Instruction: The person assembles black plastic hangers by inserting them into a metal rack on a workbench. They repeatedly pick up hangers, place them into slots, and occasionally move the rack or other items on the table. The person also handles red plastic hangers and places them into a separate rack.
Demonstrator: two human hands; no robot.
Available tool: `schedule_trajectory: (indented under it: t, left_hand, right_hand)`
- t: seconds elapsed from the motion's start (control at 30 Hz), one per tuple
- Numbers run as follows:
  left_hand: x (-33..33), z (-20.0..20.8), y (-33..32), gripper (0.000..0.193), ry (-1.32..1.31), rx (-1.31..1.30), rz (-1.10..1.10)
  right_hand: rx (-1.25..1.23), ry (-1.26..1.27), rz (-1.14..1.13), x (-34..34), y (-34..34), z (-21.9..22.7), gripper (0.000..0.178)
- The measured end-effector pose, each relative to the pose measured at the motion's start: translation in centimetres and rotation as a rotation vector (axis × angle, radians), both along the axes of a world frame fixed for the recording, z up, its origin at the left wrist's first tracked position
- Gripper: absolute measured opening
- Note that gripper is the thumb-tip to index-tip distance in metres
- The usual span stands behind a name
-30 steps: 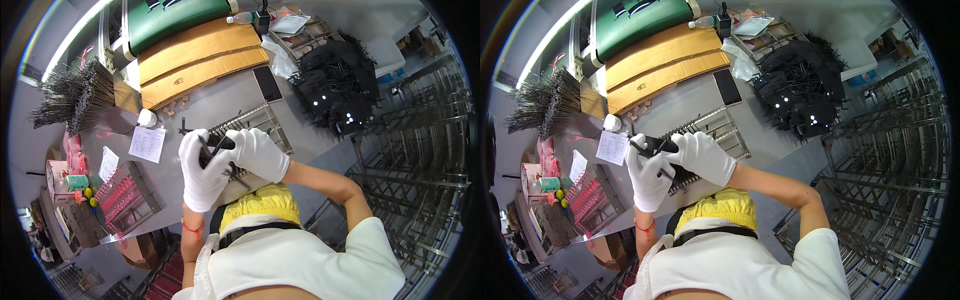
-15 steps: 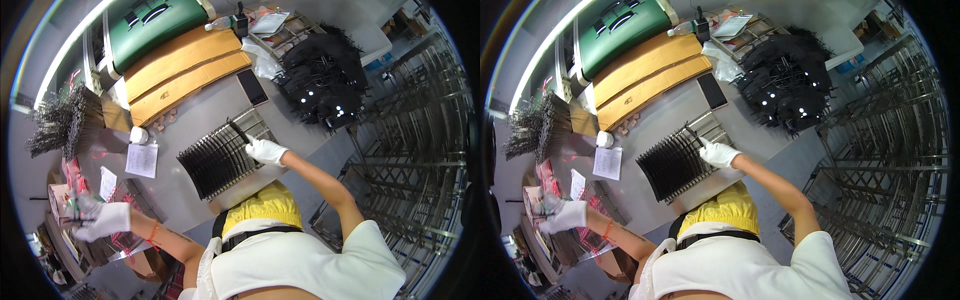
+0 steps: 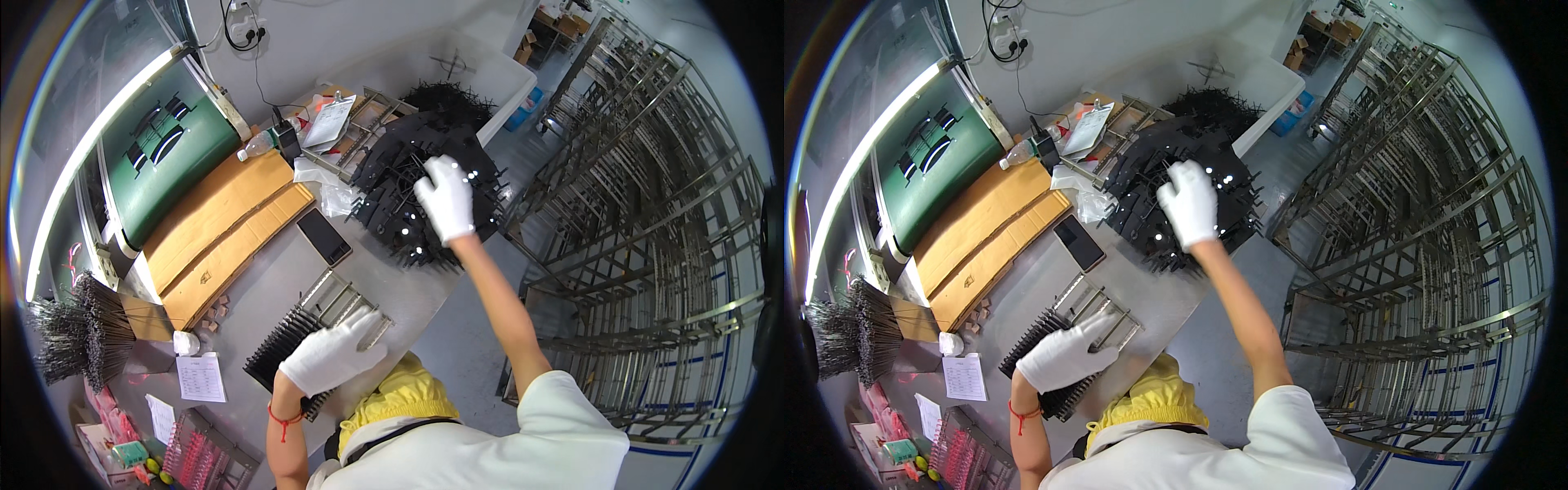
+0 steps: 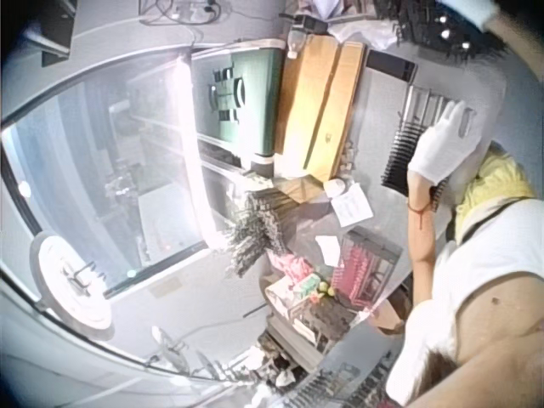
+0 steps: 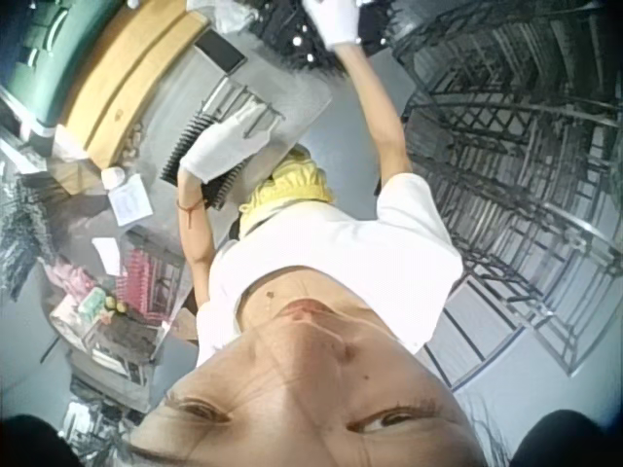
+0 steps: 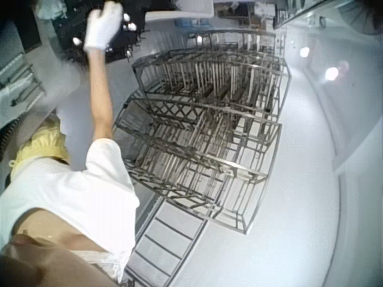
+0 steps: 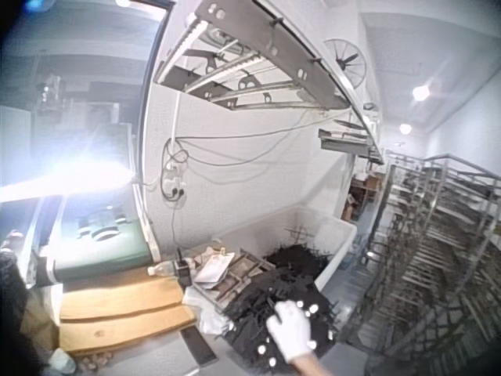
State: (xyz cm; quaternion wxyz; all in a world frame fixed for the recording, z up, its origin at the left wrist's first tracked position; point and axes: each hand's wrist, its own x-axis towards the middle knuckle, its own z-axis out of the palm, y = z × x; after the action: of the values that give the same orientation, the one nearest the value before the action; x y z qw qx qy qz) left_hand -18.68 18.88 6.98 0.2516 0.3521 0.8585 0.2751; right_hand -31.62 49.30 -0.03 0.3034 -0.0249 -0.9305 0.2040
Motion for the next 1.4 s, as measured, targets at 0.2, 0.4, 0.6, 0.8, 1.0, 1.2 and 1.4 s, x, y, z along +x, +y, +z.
schedule_trajectory:
  t: [0.2,0.4,0.6,0.8,1.0,1.2,1.4]
  left_hand:
    - [2.5,-4.3,-2.6,0.055,-0.185,0.041,0.168]
    - [4.4,-5.9,-4.3,0.049,-0.246,0.136,0.339]
    - [5.0,-8.8,-5.0,0.044,-0.522,0.470,0.596]
    - [4.5,-9.5,-4.9,0.040,-0.738,0.725,0.735]
    - [2.8,-12.3,-3.8,0.049,-0.509,1.228,0.980]
    - [1.3,-8.8,-2.2,0.097,0.240,1.240,1.061]
    - [2.5,-6.7,-4.1,0.082,-0.101,1.244,1.400]
  right_hand:
    - [0.468,-0.495,-0.078,-6.6,10.5,-1.0,0.090]
    - [0.390,-0.561,-0.022,-7.6,10.5,0.4,0.087]
    - [-0.218,-0.455,0.029,-8.4,12.2,2.3,0.067]
    - [-0.553,-0.478,0.287,-8.2,11.3,2.0,0.069]
    - [-0.674,-0.437,0.631,-2.1,-4.1,2.7,0.051]
    - [0.069,-0.472,0.638,7.5,-19.2,0.9,0.063]
    - [0.410,0.090,0.633,12.4,-21.5,-3.8,0.048]
